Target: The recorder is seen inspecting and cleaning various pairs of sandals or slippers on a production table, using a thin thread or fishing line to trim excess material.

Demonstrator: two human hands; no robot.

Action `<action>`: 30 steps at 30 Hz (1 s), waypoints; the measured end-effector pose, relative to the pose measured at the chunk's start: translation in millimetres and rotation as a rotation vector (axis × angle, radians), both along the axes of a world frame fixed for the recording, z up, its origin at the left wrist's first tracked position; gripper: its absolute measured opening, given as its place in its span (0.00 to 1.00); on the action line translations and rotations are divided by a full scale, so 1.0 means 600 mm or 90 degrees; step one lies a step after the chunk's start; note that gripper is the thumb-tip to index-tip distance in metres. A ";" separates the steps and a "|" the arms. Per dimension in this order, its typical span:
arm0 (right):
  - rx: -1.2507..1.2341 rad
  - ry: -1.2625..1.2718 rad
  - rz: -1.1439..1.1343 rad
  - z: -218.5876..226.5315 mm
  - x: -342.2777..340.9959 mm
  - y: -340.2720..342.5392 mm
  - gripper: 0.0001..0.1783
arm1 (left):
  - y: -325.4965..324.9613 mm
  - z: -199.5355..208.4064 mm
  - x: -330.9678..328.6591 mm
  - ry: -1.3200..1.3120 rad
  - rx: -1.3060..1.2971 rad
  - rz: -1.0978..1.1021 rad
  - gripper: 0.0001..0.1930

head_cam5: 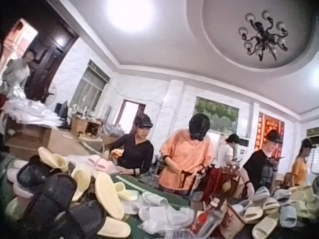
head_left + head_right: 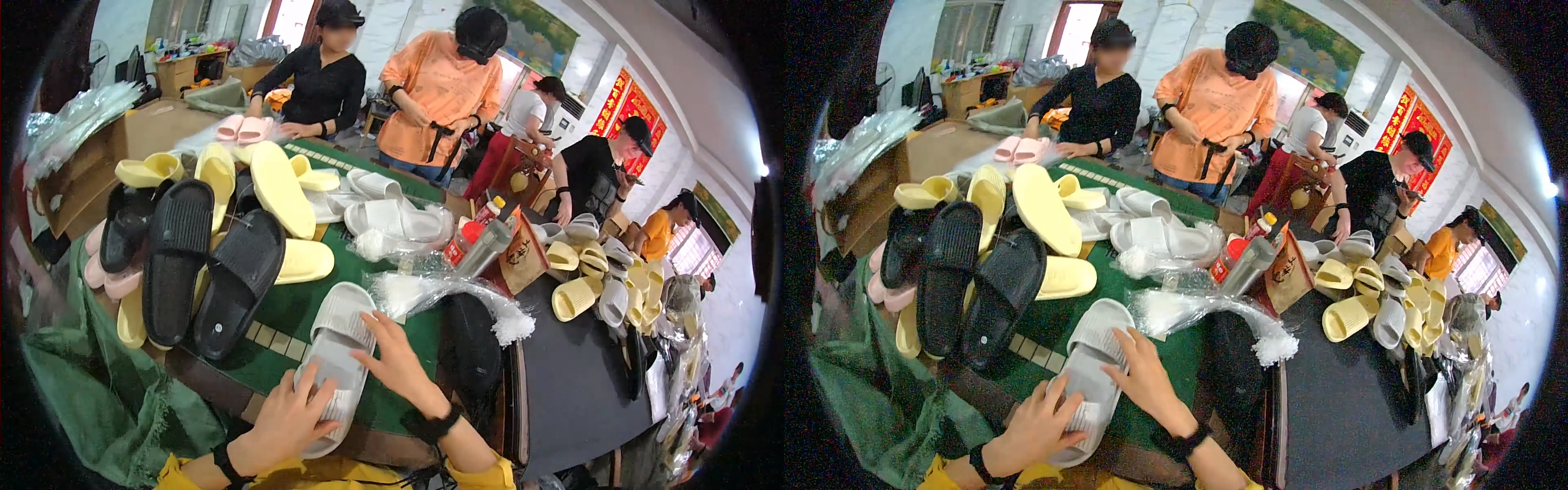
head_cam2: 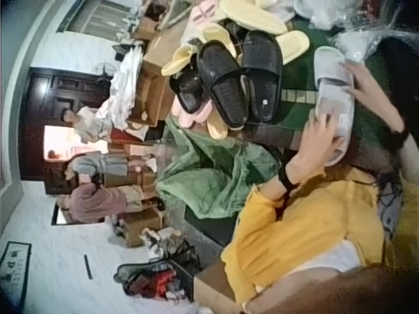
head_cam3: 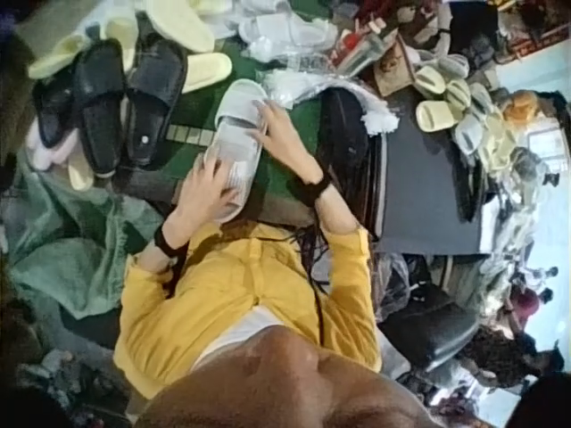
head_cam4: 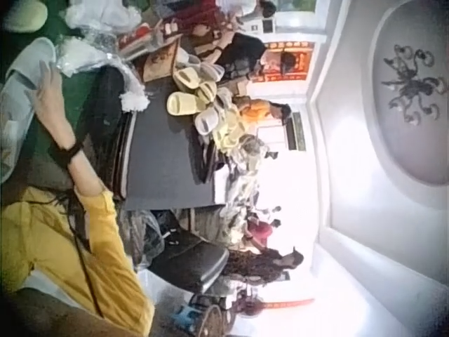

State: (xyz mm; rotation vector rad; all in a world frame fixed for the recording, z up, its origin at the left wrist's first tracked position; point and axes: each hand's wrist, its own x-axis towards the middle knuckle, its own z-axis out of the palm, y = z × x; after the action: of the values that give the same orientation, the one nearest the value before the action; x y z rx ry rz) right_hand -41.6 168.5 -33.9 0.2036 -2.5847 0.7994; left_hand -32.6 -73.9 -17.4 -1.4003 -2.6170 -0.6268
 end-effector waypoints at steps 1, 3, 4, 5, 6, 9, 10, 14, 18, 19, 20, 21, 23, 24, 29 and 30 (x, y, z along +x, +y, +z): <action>0.039 -0.002 0.015 -0.008 -0.026 -0.004 0.33 | -0.007 0.001 -0.003 0.021 0.007 -0.011 0.30; 0.083 0.003 0.025 -0.019 -0.055 -0.008 0.36 | -0.025 0.004 -0.011 0.007 0.005 -0.052 0.27; 0.120 -0.011 0.018 -0.023 -0.059 -0.009 0.37 | -0.035 0.006 -0.015 -0.019 0.001 -0.088 0.25; 0.172 -0.050 0.000 -0.025 -0.058 -0.009 0.38 | -0.045 0.007 -0.018 -0.038 -0.008 -0.116 0.22; 0.157 -0.024 0.008 -0.024 -0.052 -0.006 0.38 | -0.055 0.009 -0.022 -0.030 -0.004 -0.117 0.22; 0.179 -0.092 -0.092 -0.004 -0.013 0.006 0.39 | -0.079 0.018 -0.022 -0.115 -0.081 -0.201 0.19; 0.168 -0.111 -0.092 0.008 0.001 0.012 0.39 | -0.082 0.022 -0.021 -0.113 -0.069 -0.201 0.19; 0.131 -0.034 -0.044 0.070 0.053 0.044 0.42 | -0.082 0.052 -0.022 -0.007 -0.065 -0.273 0.14; 0.207 -0.018 -0.003 0.106 0.101 0.076 0.47 | -0.072 0.072 -0.034 0.184 -0.097 -0.205 0.08; 0.199 -0.040 0.013 0.104 0.110 0.083 0.46 | -0.065 0.069 -0.042 0.210 -0.093 -0.188 0.07; 0.190 -0.061 0.028 0.096 0.117 0.087 0.45 | -0.058 0.064 -0.053 0.189 -0.084 -0.183 0.08; 0.180 -0.083 0.054 0.083 0.120 0.088 0.43 | -0.049 0.055 -0.064 0.232 -0.100 -0.176 0.09; 0.166 -0.098 0.063 0.049 0.128 0.085 0.42 | -0.040 0.033 -0.071 0.265 -0.114 -0.170 0.11; 0.154 -0.130 0.068 0.033 0.130 0.083 0.41 | -0.038 0.021 -0.070 0.243 -0.106 -0.141 0.13; 0.100 -0.178 0.000 -0.001 0.146 0.073 0.39 | -0.048 -0.024 -0.042 0.125 -0.038 -0.024 0.21; 0.095 -0.174 0.006 0.003 0.152 0.071 0.39 | -0.050 -0.028 -0.035 0.056 -0.029 0.005 0.23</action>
State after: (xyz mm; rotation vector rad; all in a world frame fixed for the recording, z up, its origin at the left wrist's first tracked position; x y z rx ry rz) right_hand 49.4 210.9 -31.9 0.1603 -2.9053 0.6782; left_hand -53.6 -104.1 -34.5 -1.3955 -2.5821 -0.4950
